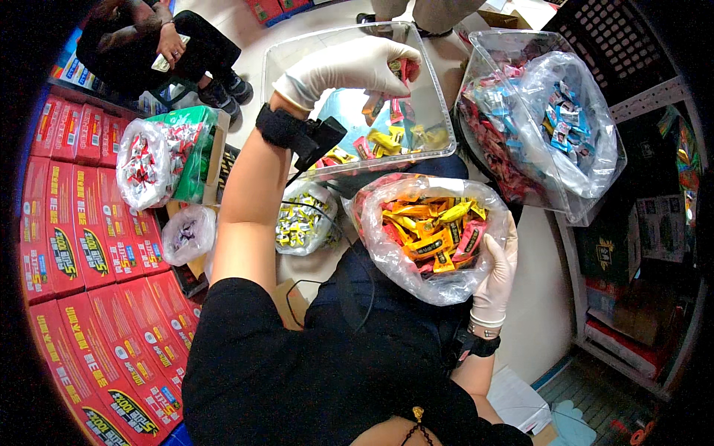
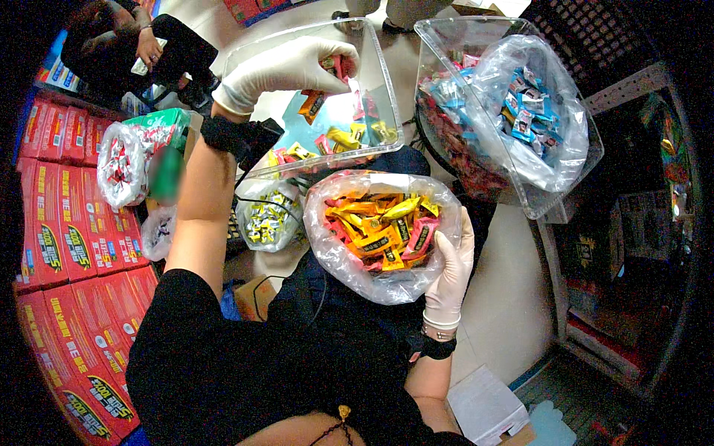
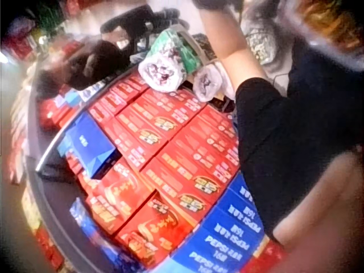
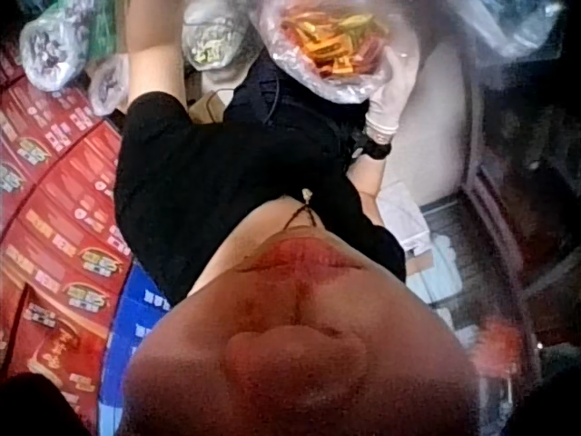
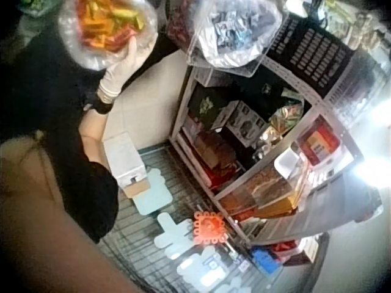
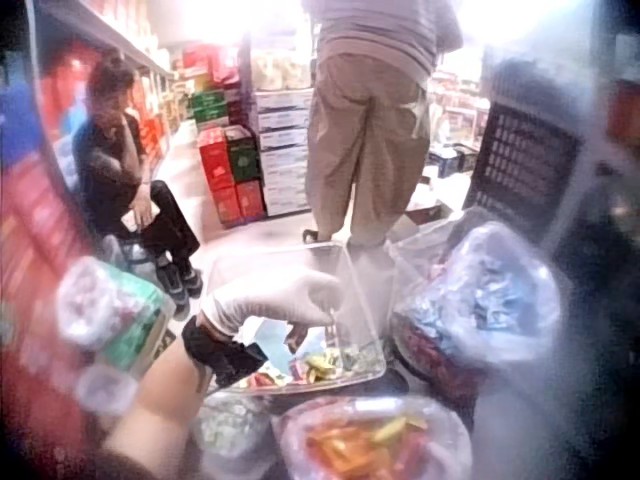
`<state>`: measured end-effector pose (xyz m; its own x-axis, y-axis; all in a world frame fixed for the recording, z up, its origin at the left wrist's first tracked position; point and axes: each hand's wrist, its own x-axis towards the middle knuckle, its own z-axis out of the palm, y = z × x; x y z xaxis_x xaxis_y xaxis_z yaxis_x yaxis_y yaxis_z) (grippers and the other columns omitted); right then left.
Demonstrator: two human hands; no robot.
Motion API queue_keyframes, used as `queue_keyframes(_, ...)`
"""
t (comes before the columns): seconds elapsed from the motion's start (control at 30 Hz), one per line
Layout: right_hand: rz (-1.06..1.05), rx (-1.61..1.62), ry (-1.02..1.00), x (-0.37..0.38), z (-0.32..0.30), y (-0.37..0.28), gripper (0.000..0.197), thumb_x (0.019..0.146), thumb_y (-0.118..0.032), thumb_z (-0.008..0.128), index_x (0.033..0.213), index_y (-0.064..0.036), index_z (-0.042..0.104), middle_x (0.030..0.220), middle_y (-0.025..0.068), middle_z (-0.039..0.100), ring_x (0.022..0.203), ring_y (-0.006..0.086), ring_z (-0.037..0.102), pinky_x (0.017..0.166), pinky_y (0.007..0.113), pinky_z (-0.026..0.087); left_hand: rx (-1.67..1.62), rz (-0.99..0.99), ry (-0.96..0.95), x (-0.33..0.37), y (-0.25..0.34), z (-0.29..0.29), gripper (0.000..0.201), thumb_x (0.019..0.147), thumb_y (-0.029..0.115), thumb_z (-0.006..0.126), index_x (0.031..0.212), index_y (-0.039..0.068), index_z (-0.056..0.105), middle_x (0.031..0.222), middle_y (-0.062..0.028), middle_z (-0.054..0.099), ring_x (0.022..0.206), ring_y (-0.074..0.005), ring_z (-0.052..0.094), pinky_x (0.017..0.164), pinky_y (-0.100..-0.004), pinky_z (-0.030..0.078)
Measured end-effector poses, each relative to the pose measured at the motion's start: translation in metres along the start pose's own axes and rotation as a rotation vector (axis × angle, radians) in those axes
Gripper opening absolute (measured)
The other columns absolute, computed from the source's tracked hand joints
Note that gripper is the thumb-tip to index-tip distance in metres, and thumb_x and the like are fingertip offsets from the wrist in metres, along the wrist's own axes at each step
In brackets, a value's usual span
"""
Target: The person sorts candies from a container into plastic bags by hand while wearing gloves.
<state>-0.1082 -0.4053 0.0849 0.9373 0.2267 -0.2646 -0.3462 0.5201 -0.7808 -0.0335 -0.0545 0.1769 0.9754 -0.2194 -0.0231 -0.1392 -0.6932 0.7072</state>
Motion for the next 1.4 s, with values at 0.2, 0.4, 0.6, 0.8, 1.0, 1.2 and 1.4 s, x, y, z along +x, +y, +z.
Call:
queue_keyframes(0.2, -0.010, -0.011, 0.003, 0.000, 0.001, -0.001, 0.054, 0.083, 0.008, 0.055, 0.133, -0.0062, 0.041, 0.132, 0.0100, 0.048, 0.121, 0.0214, 0.048, 0.105, 0.036, 0.039, 0.015, 0.507, 0.124, -0.019, 0.066, 0.036, 0.025, 0.082, 0.012, 0.066, 0.104, 0.006, 0.057, 0.086, -0.0082, 0.059, 0.083, -0.0184, 0.062, 0.071, -0.0303, 0.050)
queue_keyframes(0.4, 0.002, -0.043, 0.031, -0.003, 0.010, -0.004, 0.055, 0.083, 0.009, 0.051, 0.135, -0.0030, 0.037, 0.131, 0.0131, 0.047, 0.120, 0.0230, 0.048, 0.105, 0.035, 0.039, 0.236, 0.574, -0.282, -0.040, 0.088, 0.116, 0.045, 0.076, 0.008, 0.063, 0.120, 0.008, 0.050, 0.106, -0.0151, 0.054, 0.100, -0.0345, 0.055, 0.082, -0.0417, 0.048)
queue_keyframes(0.6, 0.004, -0.049, 0.035, -0.002, 0.003, -0.003, 0.055, 0.085, 0.007, 0.053, 0.136, -0.0049, 0.037, 0.132, 0.0116, 0.047, 0.121, 0.0221, 0.048, 0.104, 0.036, 0.040, 0.096, 0.598, -0.172, -0.038, 0.083, 0.083, 0.049, 0.077, 0.015, 0.069, 0.122, 0.007, 0.052, 0.124, -0.0173, 0.051, 0.103, -0.0322, 0.059, 0.084, -0.0364, 0.051)
queue_keyframes(0.8, -0.016, 0.011, -0.006, 0.001, -0.005, 0.003, 0.055, 0.084, 0.009, 0.051, 0.136, -0.0044, 0.038, 0.133, 0.0129, 0.046, 0.120, 0.0222, 0.049, 0.104, 0.035, 0.040, 0.049, -0.063, 0.072, 0.015, 0.026, 0.011, 0.026, 0.083, 0.021, 0.065, 0.102, 0.003, 0.065, 0.088, -0.0077, 0.068, 0.083, -0.0158, 0.062, 0.077, -0.0318, 0.050)
queue_keyframes(1.0, -0.008, -0.020, 0.026, 0.001, -0.003, 0.002, 0.054, 0.083, 0.008, 0.053, 0.134, -0.0057, 0.040, 0.133, 0.0108, 0.047, 0.121, 0.0219, 0.048, 0.104, 0.036, 0.041, 0.324, -0.070, -0.709, 0.060, -0.100, 0.089, 0.033, 0.083, 0.022, 0.060, 0.110, 0.002, 0.061, 0.102, -0.0083, 0.065, 0.092, -0.0175, 0.057, 0.083, -0.0324, 0.045)
queue_keyframes(1.2, 0.004, 0.009, 0.027, 0.003, -0.006, 0.000, 0.055, 0.082, 0.009, 0.055, 0.133, -0.0065, 0.042, 0.132, 0.0094, 0.048, 0.121, 0.0213, 0.048, 0.103, 0.035, 0.041, 0.467, -0.132, -0.991, 0.083, -0.145, 0.152, 0.047, 0.079, 0.023, 0.063, 0.122, 0.005, 0.057, 0.116, -0.0084, 0.062, 0.101, -0.0190, 0.056, 0.090, -0.0336, 0.044)
queue_keyframes(1.4, -0.013, -0.064, 0.015, 0.002, 0.002, 0.000, 0.056, 0.082, 0.008, 0.056, 0.134, -0.0058, 0.041, 0.132, 0.0110, 0.048, 0.122, 0.0222, 0.047, 0.106, 0.036, 0.037, 0.385, -0.064, -0.753, 0.051, -0.091, 0.063, 0.037, 0.082, 0.019, 0.060, 0.116, 0.003, 0.060, 0.108, -0.0075, 0.065, 0.095, -0.0189, 0.058, 0.083, -0.0303, 0.047)
